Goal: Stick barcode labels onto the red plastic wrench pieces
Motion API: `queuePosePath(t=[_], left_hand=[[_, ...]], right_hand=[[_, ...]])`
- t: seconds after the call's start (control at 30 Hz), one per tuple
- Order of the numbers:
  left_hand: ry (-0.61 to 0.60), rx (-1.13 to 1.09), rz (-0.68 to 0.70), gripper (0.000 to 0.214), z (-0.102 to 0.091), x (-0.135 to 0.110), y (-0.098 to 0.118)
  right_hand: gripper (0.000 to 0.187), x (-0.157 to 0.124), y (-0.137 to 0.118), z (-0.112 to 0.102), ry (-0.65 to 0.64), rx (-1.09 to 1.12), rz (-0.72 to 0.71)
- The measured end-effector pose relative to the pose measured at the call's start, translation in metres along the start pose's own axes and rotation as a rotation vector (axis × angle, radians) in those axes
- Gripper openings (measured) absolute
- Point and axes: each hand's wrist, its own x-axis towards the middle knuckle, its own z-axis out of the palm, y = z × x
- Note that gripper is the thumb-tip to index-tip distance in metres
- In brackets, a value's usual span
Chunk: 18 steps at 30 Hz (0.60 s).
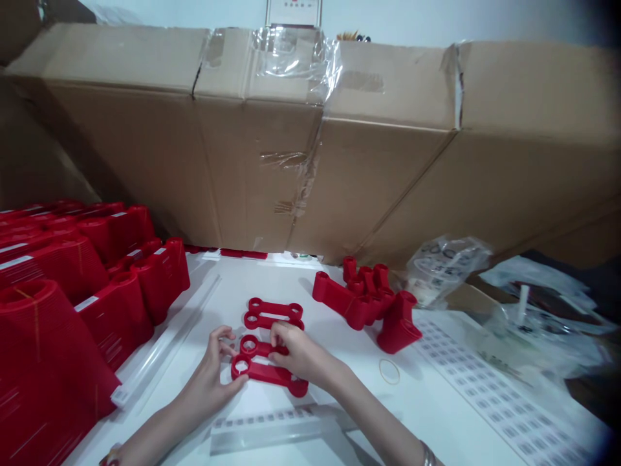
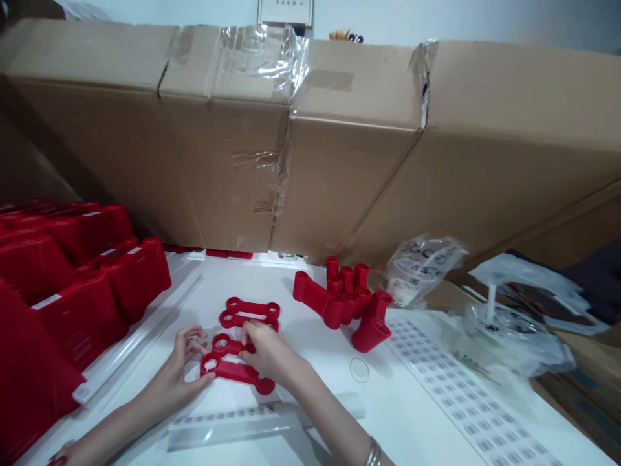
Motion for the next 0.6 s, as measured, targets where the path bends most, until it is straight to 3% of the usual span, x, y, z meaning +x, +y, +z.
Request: queuePosePath(t=[0.2,0.37,0.6], left_hand=[[0.003,-0.002,0.007,0.067,0.002,0.001,0.000],[-0.025,0.014,0.002,0.068,0.001,0.002,-0.001],[-0.040,0.018,-0.003,0.065,0.001,0.001,0.000]], right_hand=[[0.016,0.010,0.011,0.001,0.168,-0.131,-0.037],[0.021,0.013,0.025,0.003,0.197,-0.191,-0.019],[0.012,0.014,0.034,-0.001,0.192,-0.193,-0.016]])
